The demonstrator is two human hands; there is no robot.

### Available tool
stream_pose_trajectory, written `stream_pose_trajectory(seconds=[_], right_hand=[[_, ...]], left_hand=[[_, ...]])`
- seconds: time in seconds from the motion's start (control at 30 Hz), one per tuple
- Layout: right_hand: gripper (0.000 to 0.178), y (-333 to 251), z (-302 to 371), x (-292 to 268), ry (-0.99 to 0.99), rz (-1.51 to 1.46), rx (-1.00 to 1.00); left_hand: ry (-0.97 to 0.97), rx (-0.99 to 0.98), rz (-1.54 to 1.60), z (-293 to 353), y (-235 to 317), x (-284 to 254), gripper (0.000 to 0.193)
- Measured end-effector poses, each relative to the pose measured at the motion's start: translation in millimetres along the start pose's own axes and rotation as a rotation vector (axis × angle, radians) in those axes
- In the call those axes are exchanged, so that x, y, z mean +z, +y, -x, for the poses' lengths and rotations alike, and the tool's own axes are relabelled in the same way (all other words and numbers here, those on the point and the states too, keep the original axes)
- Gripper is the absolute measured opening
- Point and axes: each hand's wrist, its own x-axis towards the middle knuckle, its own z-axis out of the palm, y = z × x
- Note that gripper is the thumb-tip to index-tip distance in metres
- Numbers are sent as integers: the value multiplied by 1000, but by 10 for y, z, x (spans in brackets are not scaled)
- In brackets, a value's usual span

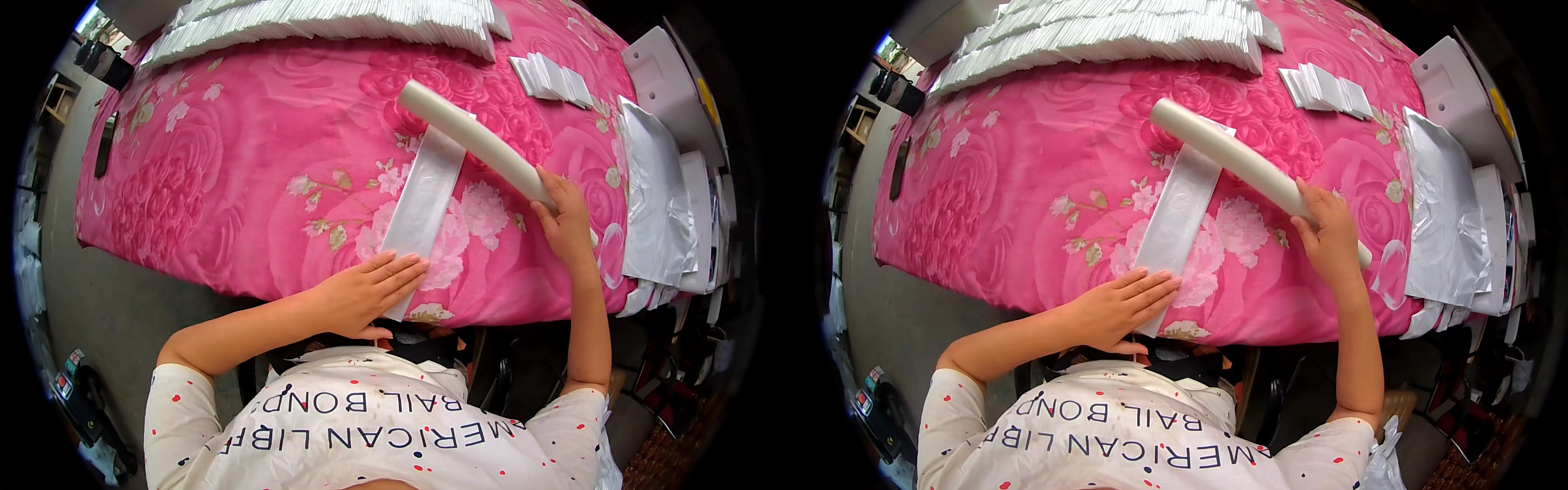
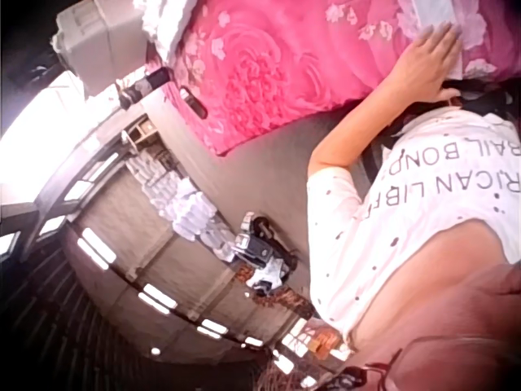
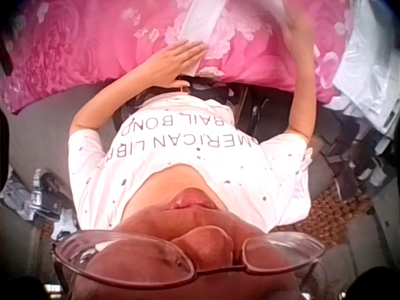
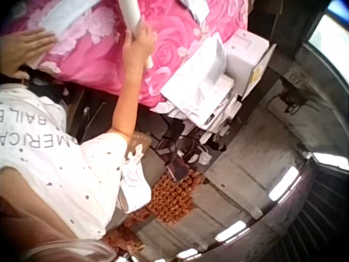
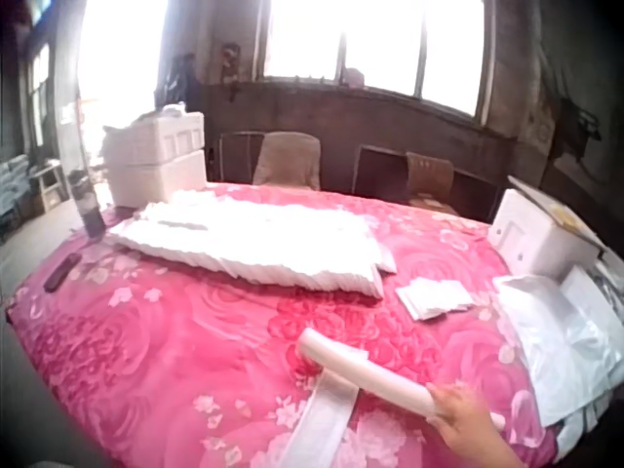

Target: The person repeatedly unrolls a clear plastic sheet, places a small white rectangular item on it, folds the plastic around the item, and sets the wrapped unit aside. The person continues this one-at-a-time wrapping process for many items on a pink floral tablecloth.

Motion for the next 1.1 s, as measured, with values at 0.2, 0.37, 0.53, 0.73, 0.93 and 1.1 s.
stream_pose_trajectory(seconds=[0.2, 0.37, 0.53, 0.73, 0.93, 1.1], right_hand=[[51, -651, 293, 127, -275, -122, -240], [50, -667, 55, 334, -189, -65, -344], [47, -498, -526, 557, -40, -14, -357], [48, -213, -1080, 658, -13, -6, -317], [48, -592, -654, 580, -9, -46, -453], [50, -967, 110, 625, -430, -270, -495]], left_hand=[[84, -55, -328, -14, 243, 289, 65], [114, -106, -323, -12, 355, 393, 54], [98, -131, -380, -2, 384, 445, 54], [98, -61, -317, 33, 362, 394, 55], [204, -10, -119, 174, 225, 277, 48], [269, 98, 1, 232, 128, 231, 42]])
